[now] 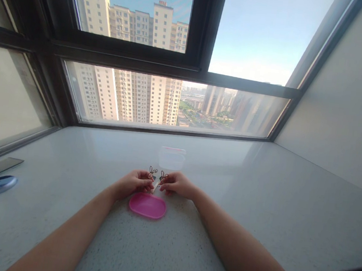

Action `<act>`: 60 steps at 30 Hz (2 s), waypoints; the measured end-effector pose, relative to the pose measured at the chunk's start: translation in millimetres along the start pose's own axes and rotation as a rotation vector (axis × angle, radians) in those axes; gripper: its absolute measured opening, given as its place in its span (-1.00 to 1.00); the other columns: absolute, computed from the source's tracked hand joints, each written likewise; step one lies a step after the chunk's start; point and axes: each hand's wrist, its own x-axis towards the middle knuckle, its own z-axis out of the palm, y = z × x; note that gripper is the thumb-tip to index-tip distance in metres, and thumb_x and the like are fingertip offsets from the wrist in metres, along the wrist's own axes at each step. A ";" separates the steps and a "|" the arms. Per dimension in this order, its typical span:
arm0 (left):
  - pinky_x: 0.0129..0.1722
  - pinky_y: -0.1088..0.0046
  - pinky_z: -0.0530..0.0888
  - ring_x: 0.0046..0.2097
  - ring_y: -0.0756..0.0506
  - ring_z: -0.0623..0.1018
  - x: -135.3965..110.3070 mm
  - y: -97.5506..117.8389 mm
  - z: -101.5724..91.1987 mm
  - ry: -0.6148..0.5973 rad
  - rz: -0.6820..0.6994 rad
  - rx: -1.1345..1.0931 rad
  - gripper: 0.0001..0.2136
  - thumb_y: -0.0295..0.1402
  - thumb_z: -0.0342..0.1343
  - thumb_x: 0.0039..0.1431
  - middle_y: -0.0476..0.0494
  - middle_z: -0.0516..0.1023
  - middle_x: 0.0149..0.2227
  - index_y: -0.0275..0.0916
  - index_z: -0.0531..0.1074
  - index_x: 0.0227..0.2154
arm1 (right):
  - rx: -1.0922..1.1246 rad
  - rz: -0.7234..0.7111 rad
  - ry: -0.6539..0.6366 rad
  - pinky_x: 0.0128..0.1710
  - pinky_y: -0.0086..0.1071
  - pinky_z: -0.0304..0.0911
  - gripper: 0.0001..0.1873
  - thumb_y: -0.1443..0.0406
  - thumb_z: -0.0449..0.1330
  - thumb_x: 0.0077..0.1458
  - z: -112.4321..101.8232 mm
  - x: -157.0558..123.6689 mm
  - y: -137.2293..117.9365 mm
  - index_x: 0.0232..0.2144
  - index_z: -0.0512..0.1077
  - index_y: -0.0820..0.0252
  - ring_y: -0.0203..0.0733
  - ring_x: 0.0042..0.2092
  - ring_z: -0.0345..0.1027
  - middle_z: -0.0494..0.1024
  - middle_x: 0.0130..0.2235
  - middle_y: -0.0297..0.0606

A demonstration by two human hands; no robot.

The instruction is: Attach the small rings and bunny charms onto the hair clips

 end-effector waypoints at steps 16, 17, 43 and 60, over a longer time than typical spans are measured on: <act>-0.47 0.54 0.38 -0.50 0.00 0.49 1.2 -0.7 -0.2 -0.013 -0.002 0.027 -0.73 -0.28 0.25 -0.15 -0.17 0.55 -0.49 -0.36 0.40 -0.40 | -0.019 -0.006 0.004 -0.57 -0.50 0.20 -0.67 0.19 0.29 -0.23 1.0 -0.4 -0.2 -0.40 0.43 0.31 -0.37 -0.56 0.29 0.48 -0.49 -0.30; -0.47 0.54 0.38 -0.49 0.00 0.49 1.0 -0.8 -0.2 -0.015 -0.001 0.028 -0.73 -0.28 0.25 -0.15 -0.17 0.55 -0.49 -0.36 0.40 -0.40 | -0.019 -0.005 0.002 -0.57 -0.50 0.20 -0.67 0.19 0.29 -0.23 1.1 -0.5 -0.4 -0.40 0.43 0.31 -0.37 -0.56 0.29 0.48 -0.49 -0.29; -0.52 0.57 0.34 -0.55 0.02 0.46 2.8 -0.7 2.5 0.060 -0.024 0.041 -0.75 -0.28 0.24 -0.15 -0.13 0.54 -0.56 -0.33 0.38 -0.44 | 0.017 0.023 0.090 -0.57 -0.45 0.24 -0.62 0.17 0.32 -0.33 0.7 4.5 7.3 -0.44 0.44 0.34 -0.30 -0.56 0.33 0.48 -0.54 -0.29; -0.54 0.58 0.31 -0.56 0.03 0.43 3.1 0.1 3.8 0.074 -0.024 0.029 -0.78 -0.34 0.25 -0.17 -0.07 0.49 -0.61 -0.33 0.37 -0.47 | -0.005 0.030 0.100 -0.60 -0.46 0.24 -0.64 0.20 0.33 -0.34 2.7 3.9 4.1 -0.46 0.42 0.35 -0.30 -0.58 0.33 0.47 -0.57 -0.31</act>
